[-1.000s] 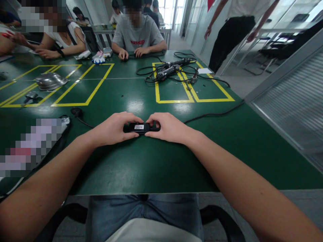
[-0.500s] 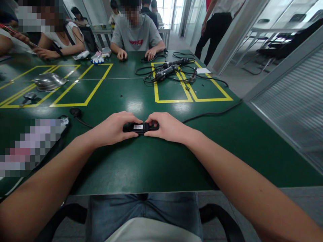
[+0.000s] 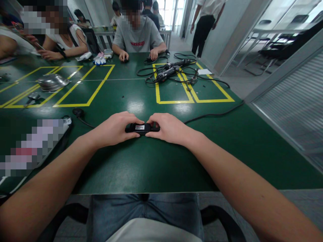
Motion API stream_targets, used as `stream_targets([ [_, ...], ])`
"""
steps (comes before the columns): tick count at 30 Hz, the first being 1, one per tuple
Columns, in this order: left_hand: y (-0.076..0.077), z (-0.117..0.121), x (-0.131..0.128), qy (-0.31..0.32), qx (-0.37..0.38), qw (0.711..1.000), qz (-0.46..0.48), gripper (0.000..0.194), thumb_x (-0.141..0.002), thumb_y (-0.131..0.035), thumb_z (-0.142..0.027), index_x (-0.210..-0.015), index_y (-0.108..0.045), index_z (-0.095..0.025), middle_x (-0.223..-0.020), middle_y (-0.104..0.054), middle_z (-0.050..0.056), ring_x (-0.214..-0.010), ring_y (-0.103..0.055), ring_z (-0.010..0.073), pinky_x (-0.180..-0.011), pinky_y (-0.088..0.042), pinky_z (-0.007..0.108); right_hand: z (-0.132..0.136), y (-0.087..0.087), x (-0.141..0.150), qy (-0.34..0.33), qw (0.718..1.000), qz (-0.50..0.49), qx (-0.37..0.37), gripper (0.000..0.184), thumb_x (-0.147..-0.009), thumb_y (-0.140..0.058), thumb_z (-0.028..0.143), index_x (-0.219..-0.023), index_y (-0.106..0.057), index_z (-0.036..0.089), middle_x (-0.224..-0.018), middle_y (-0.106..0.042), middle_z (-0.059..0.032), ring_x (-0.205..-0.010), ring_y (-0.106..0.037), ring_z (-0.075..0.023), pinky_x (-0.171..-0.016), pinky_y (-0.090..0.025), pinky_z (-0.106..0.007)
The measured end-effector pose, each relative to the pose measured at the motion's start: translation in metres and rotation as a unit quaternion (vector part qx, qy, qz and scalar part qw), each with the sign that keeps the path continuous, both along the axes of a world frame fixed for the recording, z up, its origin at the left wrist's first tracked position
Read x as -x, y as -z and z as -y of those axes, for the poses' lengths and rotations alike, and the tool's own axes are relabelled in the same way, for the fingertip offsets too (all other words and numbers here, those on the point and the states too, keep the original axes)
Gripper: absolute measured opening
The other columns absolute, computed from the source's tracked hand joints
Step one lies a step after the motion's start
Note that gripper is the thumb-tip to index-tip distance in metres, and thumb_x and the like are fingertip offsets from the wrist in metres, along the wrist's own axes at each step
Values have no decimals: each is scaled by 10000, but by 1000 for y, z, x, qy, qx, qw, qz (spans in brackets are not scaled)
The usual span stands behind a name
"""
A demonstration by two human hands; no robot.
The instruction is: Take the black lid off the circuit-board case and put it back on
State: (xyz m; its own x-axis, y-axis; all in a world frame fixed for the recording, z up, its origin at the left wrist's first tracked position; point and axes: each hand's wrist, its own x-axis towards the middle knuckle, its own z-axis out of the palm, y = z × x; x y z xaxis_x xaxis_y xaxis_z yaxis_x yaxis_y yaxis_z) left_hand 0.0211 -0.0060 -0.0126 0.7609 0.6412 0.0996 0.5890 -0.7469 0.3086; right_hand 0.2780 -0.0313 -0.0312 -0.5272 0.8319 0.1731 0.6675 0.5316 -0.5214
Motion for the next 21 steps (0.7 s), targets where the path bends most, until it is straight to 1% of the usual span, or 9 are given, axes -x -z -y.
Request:
stream_targets([
  [4, 1, -2, 1, -4, 11, 1000, 3, 382, -915, -837, -341, -1278, -796, -227, -1152, -830, 82, -1072, -746, 299, -992, -548, 414, -2, 0, 0, -12, 999, -18, 26, 259, -880, -896, 355, -1069, -798, 208, -949, -785, -54, -803, -699, -224, -742, -505, -326],
  [7, 2, -3, 1, -13, 23, 1000, 16, 389, -895, -849, -330, -1268, -801, -230, -1169, -834, 77, -1077, -750, 293, -1001, -551, 413, -2, -1, 0, -12, 1000, -15, 20, 257, -884, -886, 355, -1072, -794, 206, -960, -786, -59, -808, -696, -223, -750, -504, -330],
  [13, 4, -4, 3, -26, 104, 991, 77, 378, -874, -840, -321, -1237, -802, -223, -1160, -835, 61, -998, -761, 254, -946, -577, 384, 1, 2, 2, -10, 1000, 7, -4, 280, -900, -841, 360, -1107, -765, 188, -979, -766, -74, -832, -686, -235, -774, -499, -346],
  [15, 5, -6, 5, -25, 140, 984, 109, 382, -871, -830, -329, -1234, -788, -220, -1162, -830, 58, -998, -755, 242, -940, -580, 376, 1, 4, 2, -14, 1000, -4, -1, 331, -897, -833, 380, -1155, -739, 194, -992, -754, -69, -829, -677, -231, -771, -498, -349],
  [18, 7, -10, 7, -46, 182, 969, 163, 380, -876, -813, -362, -1214, -741, -202, -1138, -809, 62, -1001, -745, 232, -897, -584, 360, 0, 8, 0, -2, 999, -47, 25, 542, -888, -829, 431, -1336, -619, 208, -983, -730, -46, -804, -658, -221, -749, -499, -345],
  [20, 9, -14, 8, -90, 158, 967, 181, 331, -881, -803, -362, -1148, -703, -193, -1118, -788, 68, -1001, -736, 237, -874, -582, 362, -1, 9, -2, 13, 996, -74, 48, 638, -892, -813, 481, -1395, -522, 217, -969, -714, -33, -785, -646, -216, -718, -496, -339],
  [21, 11, -16, 8, -114, 129, 969, 175, 293, -886, -797, -350, -1109, -688, -194, -1111, -781, 71, -1007, -730, 244, -881, -578, 373, -1, 9, -3, 17, 995, -79, 55, 619, -898, -799, 496, -1370, -509, 222, -966, -709, -32, -779, -638, -214, -707, -493, -338],
])
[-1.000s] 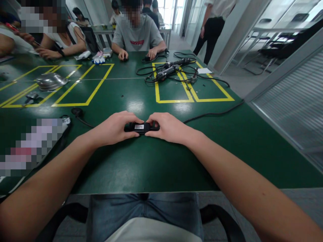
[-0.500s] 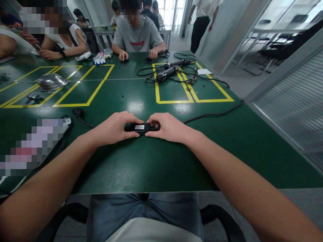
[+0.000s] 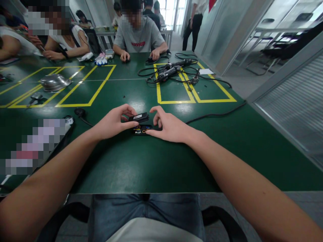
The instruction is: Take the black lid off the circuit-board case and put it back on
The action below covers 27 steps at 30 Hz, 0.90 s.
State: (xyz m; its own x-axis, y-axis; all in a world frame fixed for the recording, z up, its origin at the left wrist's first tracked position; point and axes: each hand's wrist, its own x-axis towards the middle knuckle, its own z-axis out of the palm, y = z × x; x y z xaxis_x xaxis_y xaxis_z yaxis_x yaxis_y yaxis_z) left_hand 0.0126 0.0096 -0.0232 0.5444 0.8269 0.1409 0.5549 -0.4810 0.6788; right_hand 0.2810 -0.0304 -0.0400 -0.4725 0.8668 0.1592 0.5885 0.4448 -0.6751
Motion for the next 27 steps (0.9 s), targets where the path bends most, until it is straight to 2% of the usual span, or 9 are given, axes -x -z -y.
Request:
stream_targets([
  [2, 2, -3, 1, -42, -53, 996, -50, 213, -898, -778, -309, -1052, -674, -204, -1094, -776, 74, -1021, -717, 262, -923, -569, 409, -1, -1, -1, -7, 1000, 9, -3, 446, -919, -763, 479, -1222, -548, 232, -948, -699, -34, -772, -621, -208, -700, -482, -337],
  [5, 4, -5, 2, -54, -81, 988, -124, 159, -915, -752, -268, -1051, -691, -213, -1072, -779, 80, -1024, -711, 285, -958, -559, 444, -1, -3, -2, -31, 998, 43, -31, 181, -940, -704, 368, -978, -586, 237, -876, -670, -28, -762, -598, -200, -705, -457, -336],
  [7, 4, -5, 3, -40, -88, 986, -137, 135, -933, -731, -274, -1052, -709, -214, -1090, -780, 89, -1047, -708, 293, -981, -555, 456, -1, -5, -1, -41, 997, 54, -38, 114, -943, -677, 317, -920, -603, 234, -837, -657, -21, -744, -588, -195, -695, -442, -331],
  [10, -1, -3, 4, -15, -138, 983, -118, 108, -952, -700, -304, -982, -733, -205, -1193, -761, 114, -1148, -680, 308, -1067, -517, 486, -2, -6, 0, -48, 997, 50, -29, 98, -946, -668, 310, -907, -625, 232, -815, -660, -16, -717, -579, -187, -676, -426, -322],
  [12, -6, 0, 5, 1, -150, 982, -112, 147, -947, -693, -330, -901, -730, -195, -1120, -750, 108, -1071, -682, 289, -1015, -519, 453, -2, -7, 0, -47, 998, 45, -23, 111, -949, -669, 325, -902, -631, 231, -795, -657, -9, -699, -575, -183, -665, -419, -316],
  [15, -16, 5, 8, 48, -77, 987, -132, 222, -932, -692, -374, -795, -663, -201, -797, -679, 25, -754, -631, 204, -751, -474, 334, -1, -7, 1, -38, 998, 49, -24, 105, -948, -673, 320, -902, -644, 230, -765, -654, 2, -674, -575, -175, -663, -414, -311],
  [17, -20, 8, 9, 81, -27, 985, -150, 214, -911, -700, -368, -790, -622, -210, -703, -636, -12, -658, -585, 175, -661, -404, 302, 0, -8, 2, -33, 997, 56, -32, 84, -943, -675, 302, -908, -659, 227, -760, -660, 3, -668, -579, -173, -668, -415, -311],
  [19, -21, 10, 9, 95, -12, 982, -162, 177, -895, -701, -348, -824, -605, -216, -711, -645, -17, -655, -587, 174, -651, -390, 295, 0, -8, 3, -32, 997, 60, -40, 64, -940, -674, 287, -922, -678, 226, -773, -674, -2, -677, -585, -176, -674, -419, -313],
  [27, -20, 7, 11, 108, 11, 983, -145, 135, -922, -650, -354, -927, -622, -222, -847, -714, 8, -746, -640, 185, -713, -474, 293, 1, -7, 3, -11, 998, 46, -50, 86, -917, -724, 312, -913, -721, 227, -808, -713, -21, -702, -599, -190, -674, -429, -318],
])
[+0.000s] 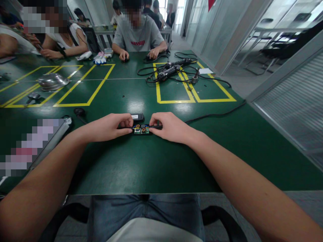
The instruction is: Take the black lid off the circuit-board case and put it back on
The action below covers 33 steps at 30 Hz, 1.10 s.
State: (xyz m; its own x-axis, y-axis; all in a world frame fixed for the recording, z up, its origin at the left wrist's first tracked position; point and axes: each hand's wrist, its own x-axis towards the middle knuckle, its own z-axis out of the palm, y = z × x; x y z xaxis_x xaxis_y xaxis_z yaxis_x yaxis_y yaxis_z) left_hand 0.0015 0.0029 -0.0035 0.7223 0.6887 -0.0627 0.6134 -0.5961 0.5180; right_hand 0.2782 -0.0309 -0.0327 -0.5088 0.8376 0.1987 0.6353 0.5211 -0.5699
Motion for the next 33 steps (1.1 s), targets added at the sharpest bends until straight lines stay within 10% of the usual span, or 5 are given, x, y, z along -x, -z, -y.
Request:
stream_targets([
  [24, -3, -6, 3, -3, -32, 999, -1, 83, -843, -690, -151, -821, -760, -191, -755, -724, -16, -687, -649, 149, -699, -463, 259, -4, -6, -10, -27, 999, 6, 32, 95, -922, -708, 240, -868, -776, 202, -858, -782, -46, -745, -680, -183, -719, -499, -311],
  [33, 14, -4, -8, -87, -200, 976, 24, 235, -954, -672, -270, -1095, -851, -211, -1291, -765, 114, -1212, -672, 340, -1120, -505, 536, -5, 0, -9, -25, 999, -17, 36, 65, -889, -691, 243, -856, -736, 209, -818, -755, -32, -733, -650, -178, -715, -487, -311],
])
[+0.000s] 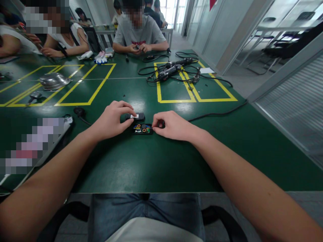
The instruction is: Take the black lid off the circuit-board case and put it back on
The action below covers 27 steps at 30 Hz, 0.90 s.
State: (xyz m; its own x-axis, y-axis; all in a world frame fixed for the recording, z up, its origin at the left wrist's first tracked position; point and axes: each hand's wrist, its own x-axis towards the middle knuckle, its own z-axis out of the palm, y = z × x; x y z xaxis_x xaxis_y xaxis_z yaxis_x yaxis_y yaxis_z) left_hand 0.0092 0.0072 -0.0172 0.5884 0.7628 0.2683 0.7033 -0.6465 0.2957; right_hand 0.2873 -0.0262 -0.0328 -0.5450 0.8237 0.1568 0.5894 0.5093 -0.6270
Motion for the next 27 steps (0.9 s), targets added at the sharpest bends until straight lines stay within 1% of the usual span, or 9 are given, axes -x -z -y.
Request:
stream_targets([
  [2, 6, 0, -5, -21, 8, 1000, 6, 302, -977, -674, -275, -1229, -828, -214, -1364, -768, 116, -1284, -666, 354, -1151, -499, 550, 1, 2, 1, 1, 1000, -2, 4, 57, -890, -682, 244, -861, -720, 211, -812, -742, -27, -733, -641, -178, -713, -475, -312],
  [6, 9, -1, -8, -42, 63, 997, 8, 398, -966, -702, -209, -1355, -787, -210, -1354, -804, 97, -1284, -719, 316, -1164, -525, 477, 2, 3, 3, 7, 1000, 2, 7, 47, -896, -663, 257, -878, -680, 217, -799, -704, -16, -724, -614, -177, -696, -441, -312],
  [9, 8, 0, -9, -59, 72, 996, 0, 401, -970, -715, -200, -1362, -790, -228, -1352, -811, 87, -1275, -732, 319, -1154, -539, 462, 2, 3, 4, 6, 1000, 5, 9, 47, -902, -646, 264, -896, -658, 220, -807, -682, -14, -725, -599, -178, -696, -431, -317],
  [14, 4, 2, -10, -57, 78, 995, -10, 342, -980, -732, -218, -1312, -815, -226, -1263, -836, 88, -1214, -743, 318, -1116, -559, 454, 3, 2, 5, -4, 1000, 9, 15, 48, -904, -636, 270, -923, -627, 226, -802, -646, -5, -719, -578, -180, -701, -435, -330],
  [17, -2, 5, -9, -54, 60, 997, 15, 318, -984, -735, -240, -1289, -820, -219, -1246, -837, 92, -1198, -734, 318, -1105, -558, 465, 4, 1, 4, -1, 999, -7, 34, 159, -856, -677, 249, -960, -557, 247, -848, -647, -2, -737, -578, -184, -709, -454, -334],
  [20, -9, 11, -9, -6, 52, 997, 52, 381, -980, -740, -250, -1358, -787, -231, -1283, -826, 81, -1189, -730, 298, -1105, -555, 450, 6, -1, 4, 1, 997, -50, 64, 351, -781, -684, 178, -1035, -462, 273, -914, -660, 1, -782, -594, -194, -736, -485, -335],
  [23, -10, 17, -11, 76, 91, 992, 35, 427, -966, -764, -251, -1393, -766, -246, -1296, -822, 66, -1161, -746, 276, -1089, -561, 416, 8, -1, 4, -7, 996, -60, 72, 491, -751, -676, 140, -1165, -451, 277, -929, -655, 8, -814, -613, -208, -773, -502, -345],
  [25, -8, 18, -12, 110, 110, 988, 0, 417, -962, -776, -248, -1380, -770, -239, -1298, -820, 71, -1176, -748, 280, -1105, -552, 417, 8, -1, 4, -13, 997, -46, 62, 520, -768, -687, 153, -1229, -475, 270, -938, -655, 7, -812, -613, -208, -781, -498, -349],
  [27, -5, 18, -14, 118, 109, 987, -25, 420, -964, -781, -247, -1383, -765, -225, -1316, -812, 85, -1209, -740, 292, -1138, -534, 434, 8, 1, 5, -17, 999, -27, 42, 460, -811, -713, 207, -1230, -528, 258, -930, -654, 3, -806, -606, -205, -776, -485, -350],
])
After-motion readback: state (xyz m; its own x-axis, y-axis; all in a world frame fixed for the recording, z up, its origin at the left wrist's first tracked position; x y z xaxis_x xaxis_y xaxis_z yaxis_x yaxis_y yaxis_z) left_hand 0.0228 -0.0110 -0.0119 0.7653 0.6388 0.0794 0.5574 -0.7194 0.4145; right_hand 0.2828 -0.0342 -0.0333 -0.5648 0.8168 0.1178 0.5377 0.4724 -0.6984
